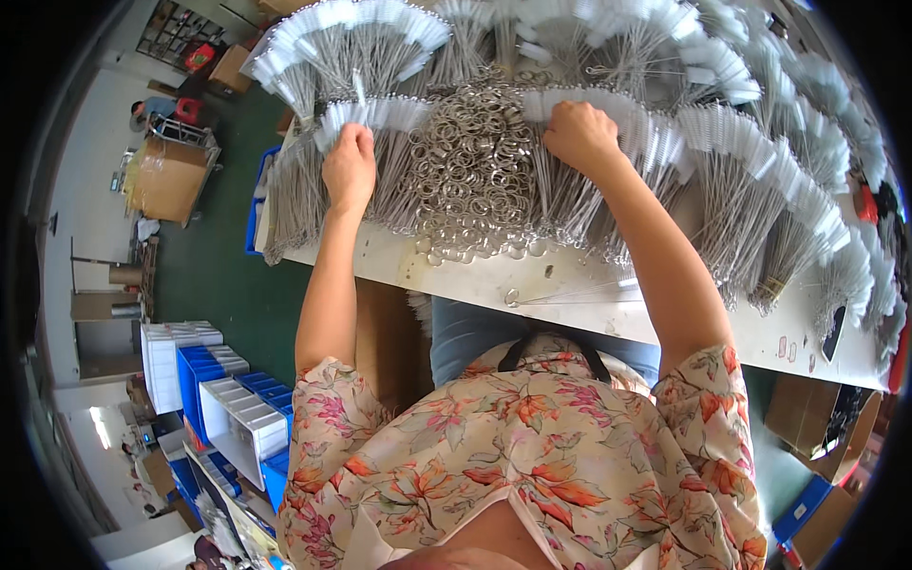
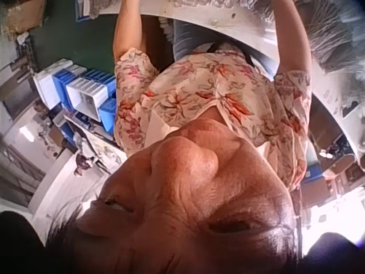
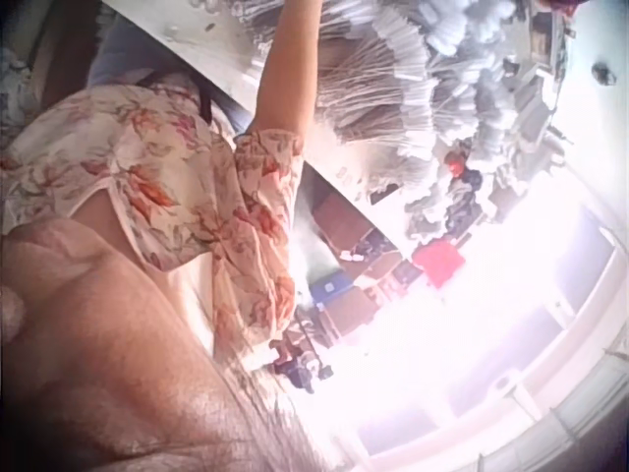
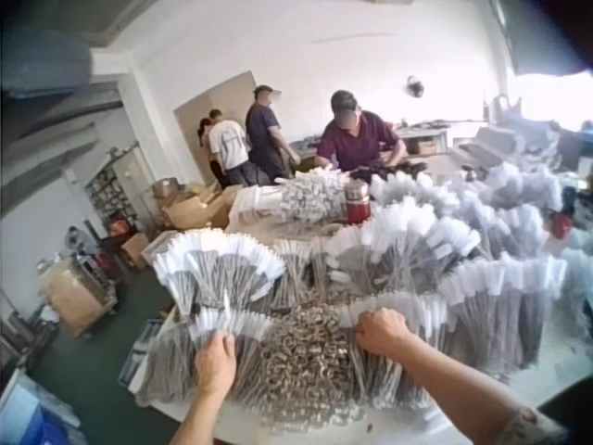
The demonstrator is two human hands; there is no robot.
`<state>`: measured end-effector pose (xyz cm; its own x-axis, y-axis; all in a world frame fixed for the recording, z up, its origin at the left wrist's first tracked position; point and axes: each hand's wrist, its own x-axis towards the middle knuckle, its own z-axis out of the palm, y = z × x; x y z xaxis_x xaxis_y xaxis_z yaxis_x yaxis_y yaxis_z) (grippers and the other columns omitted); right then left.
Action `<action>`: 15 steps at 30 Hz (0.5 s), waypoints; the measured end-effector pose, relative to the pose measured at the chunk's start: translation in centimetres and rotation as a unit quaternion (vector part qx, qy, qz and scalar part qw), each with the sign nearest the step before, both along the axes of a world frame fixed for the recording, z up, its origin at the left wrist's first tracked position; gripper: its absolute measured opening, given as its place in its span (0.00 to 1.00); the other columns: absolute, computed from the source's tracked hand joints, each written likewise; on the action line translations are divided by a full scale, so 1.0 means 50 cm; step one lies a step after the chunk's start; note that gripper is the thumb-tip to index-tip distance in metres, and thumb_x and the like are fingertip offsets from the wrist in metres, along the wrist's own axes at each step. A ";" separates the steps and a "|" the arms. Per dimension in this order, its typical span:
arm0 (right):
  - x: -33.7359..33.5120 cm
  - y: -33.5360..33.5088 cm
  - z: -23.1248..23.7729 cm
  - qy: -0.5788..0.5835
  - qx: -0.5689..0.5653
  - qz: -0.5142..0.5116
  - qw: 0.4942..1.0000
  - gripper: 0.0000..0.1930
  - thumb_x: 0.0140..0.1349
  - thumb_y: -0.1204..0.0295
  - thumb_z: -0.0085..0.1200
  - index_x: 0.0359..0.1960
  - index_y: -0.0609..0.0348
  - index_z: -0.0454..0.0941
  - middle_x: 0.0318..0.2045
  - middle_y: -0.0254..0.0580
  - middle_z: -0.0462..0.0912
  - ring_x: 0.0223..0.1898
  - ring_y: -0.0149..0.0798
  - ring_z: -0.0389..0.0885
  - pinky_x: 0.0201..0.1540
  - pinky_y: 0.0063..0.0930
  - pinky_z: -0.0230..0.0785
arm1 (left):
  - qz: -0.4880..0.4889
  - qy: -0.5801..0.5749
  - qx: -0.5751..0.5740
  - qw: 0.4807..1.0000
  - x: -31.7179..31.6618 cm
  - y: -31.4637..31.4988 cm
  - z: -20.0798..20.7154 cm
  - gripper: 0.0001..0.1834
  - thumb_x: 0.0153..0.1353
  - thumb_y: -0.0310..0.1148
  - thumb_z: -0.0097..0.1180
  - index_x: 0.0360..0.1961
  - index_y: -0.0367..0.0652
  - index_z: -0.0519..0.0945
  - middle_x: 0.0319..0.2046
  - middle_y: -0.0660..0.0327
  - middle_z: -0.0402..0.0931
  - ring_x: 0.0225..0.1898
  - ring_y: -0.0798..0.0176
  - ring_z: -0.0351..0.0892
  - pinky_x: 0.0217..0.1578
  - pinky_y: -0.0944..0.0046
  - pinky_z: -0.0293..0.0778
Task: The person attaches metal rings to brushes and assembles small white brushes by hand in an industrial workspace.
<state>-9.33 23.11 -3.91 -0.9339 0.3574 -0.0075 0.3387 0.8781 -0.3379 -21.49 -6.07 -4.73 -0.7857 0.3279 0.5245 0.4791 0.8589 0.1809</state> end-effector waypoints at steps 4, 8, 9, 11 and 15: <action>0.001 -0.011 0.013 -0.004 0.030 -0.004 1.000 0.15 0.44 0.63 0.52 0.31 0.59 0.79 0.33 0.52 0.80 0.37 0.54 0.79 0.40 0.43 0.71 | -0.109 -0.115 0.425 0.891 0.017 -0.002 0.075 0.07 0.66 0.33 0.40 0.38 0.41 0.68 0.23 0.58 0.76 0.19 0.66 0.76 0.25 0.68 0.73; 0.004 0.008 0.010 -0.001 0.010 -0.010 1.000 0.16 0.44 0.62 0.54 0.30 0.60 0.79 0.32 0.51 0.80 0.37 0.53 0.79 0.40 0.41 0.72 | 0.083 -0.176 0.335 0.922 -0.064 -0.136 0.093 0.15 0.61 0.42 0.49 0.34 0.39 0.74 0.21 0.56 0.76 0.22 0.61 0.77 0.26 0.64 0.73; 0.005 0.005 0.015 0.019 -0.016 -0.018 1.000 0.16 0.43 0.61 0.55 0.28 0.61 0.78 0.31 0.51 0.80 0.36 0.52 0.79 0.40 0.40 0.72 | 0.123 -0.153 0.189 0.962 -0.100 -0.213 0.070 0.19 0.58 0.47 0.50 0.31 0.39 0.76 0.22 0.54 0.77 0.24 0.57 0.77 0.28 0.60 0.73; 0.004 0.011 -0.003 0.071 -0.073 -0.022 0.995 0.16 0.44 0.60 0.55 0.28 0.61 0.77 0.29 0.50 0.80 0.34 0.52 0.79 0.39 0.39 0.72 | 0.171 -0.195 0.023 0.965 -0.136 -0.293 0.020 0.23 0.54 0.52 0.52 0.27 0.39 0.79 0.24 0.50 0.77 0.27 0.50 0.78 0.32 0.55 0.71; 0.047 0.038 -0.019 0.249 -0.278 -0.077 0.925 0.10 0.54 0.68 0.51 0.32 0.61 0.71 0.24 0.45 0.80 0.27 0.42 0.81 0.32 0.34 0.73 | 0.111 -0.247 -0.071 0.960 -0.140 -0.282 -0.046 0.21 0.49 0.48 0.56 0.32 0.39 0.81 0.30 0.47 0.78 0.33 0.48 0.79 0.36 0.56 0.71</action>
<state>-7.00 25.03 -4.88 -0.8091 0.5571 0.1868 0.1274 0.4766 -0.8698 -28.48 -20.18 -7.01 -0.9858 0.1647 0.0326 0.1679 0.9627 0.2121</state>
